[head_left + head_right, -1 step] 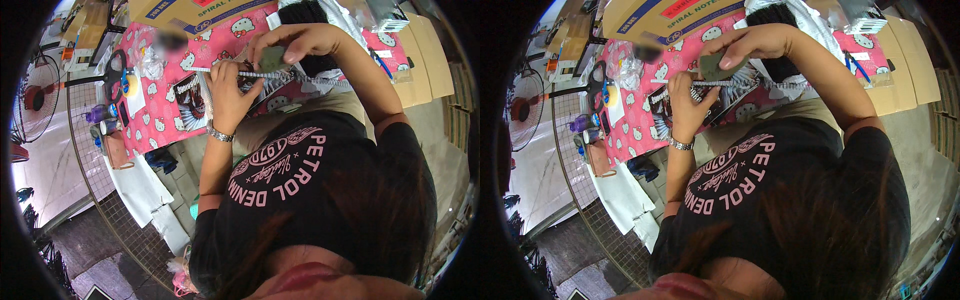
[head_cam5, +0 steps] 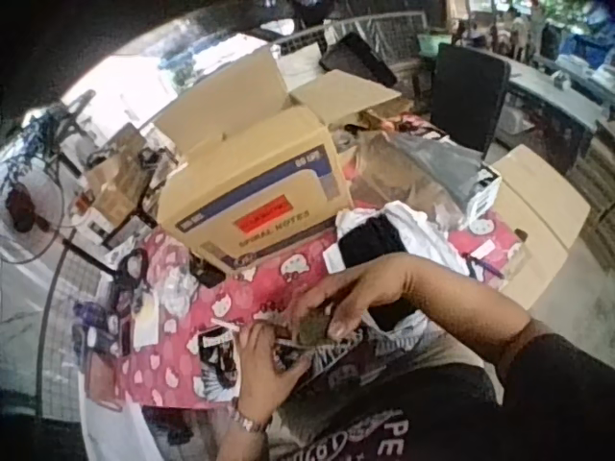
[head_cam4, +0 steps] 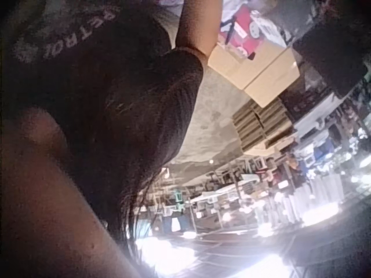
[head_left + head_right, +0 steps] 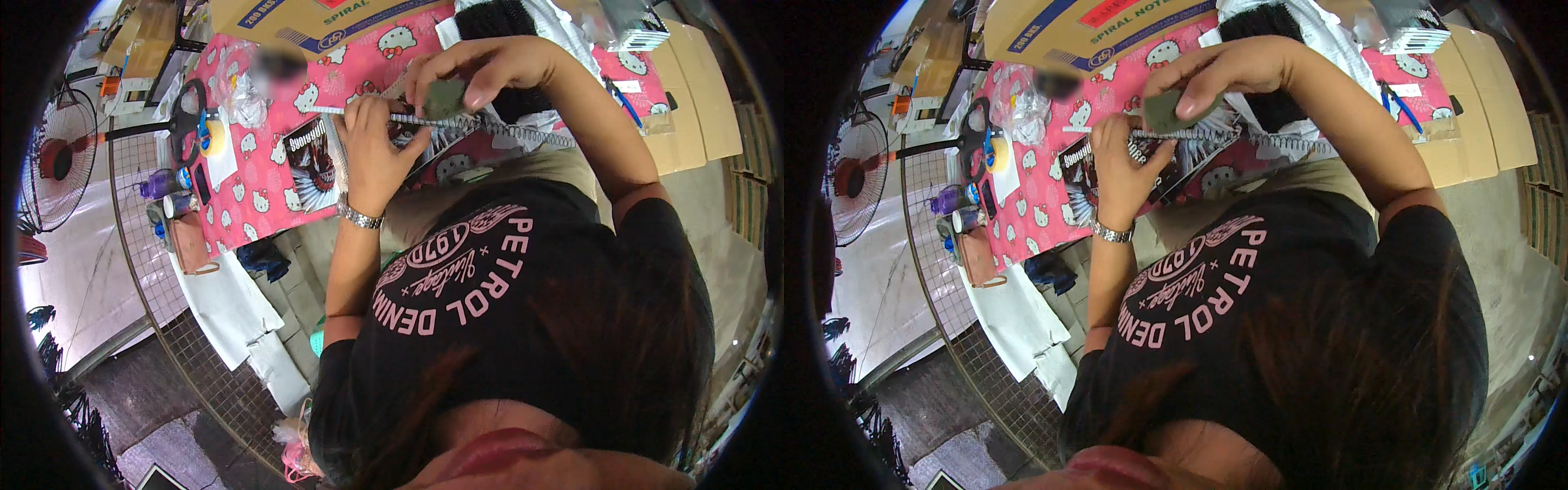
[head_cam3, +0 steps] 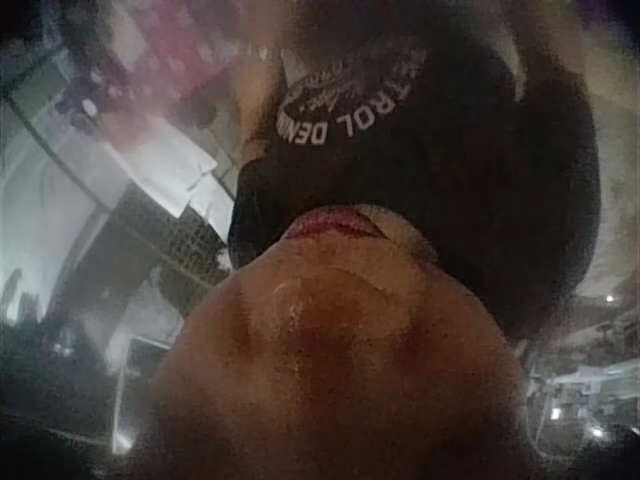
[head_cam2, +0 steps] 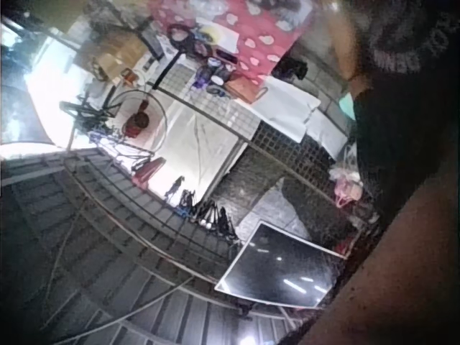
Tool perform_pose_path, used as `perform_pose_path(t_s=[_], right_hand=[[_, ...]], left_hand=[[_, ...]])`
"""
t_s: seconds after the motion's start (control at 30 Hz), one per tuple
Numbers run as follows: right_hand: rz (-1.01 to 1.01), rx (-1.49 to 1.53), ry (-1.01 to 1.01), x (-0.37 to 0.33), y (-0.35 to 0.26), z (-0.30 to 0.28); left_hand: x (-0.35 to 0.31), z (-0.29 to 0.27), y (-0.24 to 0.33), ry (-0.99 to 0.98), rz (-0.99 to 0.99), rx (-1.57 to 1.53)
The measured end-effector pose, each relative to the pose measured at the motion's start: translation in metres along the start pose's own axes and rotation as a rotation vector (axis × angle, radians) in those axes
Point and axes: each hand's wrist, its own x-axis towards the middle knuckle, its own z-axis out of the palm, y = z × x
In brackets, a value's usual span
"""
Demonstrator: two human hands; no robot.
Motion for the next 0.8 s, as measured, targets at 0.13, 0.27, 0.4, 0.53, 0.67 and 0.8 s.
perform_pose_path(t_s=[0.13, 0.27, 0.4, 0.53, 0.67, 0.8], right_hand=[[-0.086, 0.127, 0.005, 0.003, 0.0, 0.001], [0.089, -0.227, 0.038, 0.01, 0.003, 0.001], [-0.059, 0.101, 0.08, 0.019, 0.019, -0.002], [0.008, -0.081, 0.111, 0.02, 0.005, -0.001], [-0.022, 0.11, 0.03, 0.012, 0.006, -0.007], [-0.126, 0.272, -0.008, 0.009, 0.016, -0.009]], left_hand=[[0.002, 0.001, -0.003, 0.01, -0.017, -0.011], [0.001, -0.002, -0.005, 0.011, -0.009, -0.033], [0.005, -0.013, -0.029, 0.001, -0.017, 0.031], [0.006, -0.013, -0.034, 0.009, -0.03, 0.027], [0.013, -0.01, -0.027, 0.026, -0.018, -0.011], [0.01, -0.007, -0.027, 0.014, -0.036, -0.038]])
